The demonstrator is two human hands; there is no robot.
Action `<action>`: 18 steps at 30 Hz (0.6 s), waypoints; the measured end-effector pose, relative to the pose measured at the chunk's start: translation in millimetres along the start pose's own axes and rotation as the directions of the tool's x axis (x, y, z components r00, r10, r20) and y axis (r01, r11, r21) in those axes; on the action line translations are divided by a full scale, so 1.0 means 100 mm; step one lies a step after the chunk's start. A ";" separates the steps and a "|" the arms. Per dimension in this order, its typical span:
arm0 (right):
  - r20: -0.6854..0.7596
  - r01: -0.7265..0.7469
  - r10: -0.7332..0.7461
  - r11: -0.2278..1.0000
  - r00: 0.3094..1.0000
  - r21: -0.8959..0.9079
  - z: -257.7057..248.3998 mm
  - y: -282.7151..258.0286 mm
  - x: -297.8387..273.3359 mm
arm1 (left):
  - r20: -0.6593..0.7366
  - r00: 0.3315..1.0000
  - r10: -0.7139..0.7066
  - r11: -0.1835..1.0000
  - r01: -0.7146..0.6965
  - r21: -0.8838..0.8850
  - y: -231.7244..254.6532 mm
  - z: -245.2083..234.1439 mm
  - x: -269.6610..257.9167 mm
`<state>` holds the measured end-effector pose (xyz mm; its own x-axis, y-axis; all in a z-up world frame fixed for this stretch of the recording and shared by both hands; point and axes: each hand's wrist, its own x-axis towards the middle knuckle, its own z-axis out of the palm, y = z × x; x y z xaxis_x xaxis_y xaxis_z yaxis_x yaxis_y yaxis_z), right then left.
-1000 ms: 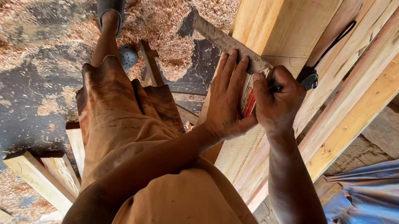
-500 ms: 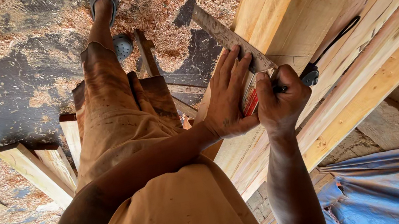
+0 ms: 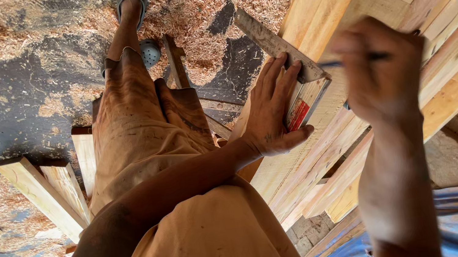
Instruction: The person measures and marks wooden planks using a measuring tape, square, and pencil. The person handles several planks, repositioning them and drawing lines across their surfaces.
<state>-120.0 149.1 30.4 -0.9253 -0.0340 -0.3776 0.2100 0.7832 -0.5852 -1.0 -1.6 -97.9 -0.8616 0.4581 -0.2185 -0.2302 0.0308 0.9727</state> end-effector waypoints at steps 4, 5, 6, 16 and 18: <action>0.476 0.117 0.156 0.861 0.866 -0.496 0.36 -0.14 0.69 | -0.010 1.000 -0.009 1.000 0.009 0.017 0.00 0.01 -0.02; 0.522 0.131 0.260 0.791 0.813 -0.597 0.46 -0.17 0.81 | -0.007 1.000 -0.009 1.000 0.009 0.021 0.00 0.01 -0.01; 0.548 0.156 0.365 0.709 0.753 -0.688 0.53 -0.21 0.87 | -0.005 1.000 -0.009 1.000 0.009 0.026 0.00 0.01 -0.01; 0.545 0.065 0.508 0.689 0.667 -0.722 0.59 -0.30 0.93 | -0.019 1.000 -0.003 1.000 0.003 0.024 0.00 0.02 -0.01; 0.542 0.114 0.432 0.698 0.721 -0.707 0.58 -0.31 0.94 | -0.013 1.000 -0.004 1.000 0.004 0.027 0.00 0.02 -0.01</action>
<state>-195.4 85.3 -28.3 -0.4054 -0.0227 -0.9138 -0.1819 0.9817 0.0563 1.0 -0.6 -97.6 -0.8666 0.4462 -0.2234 -0.2216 0.0571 0.9735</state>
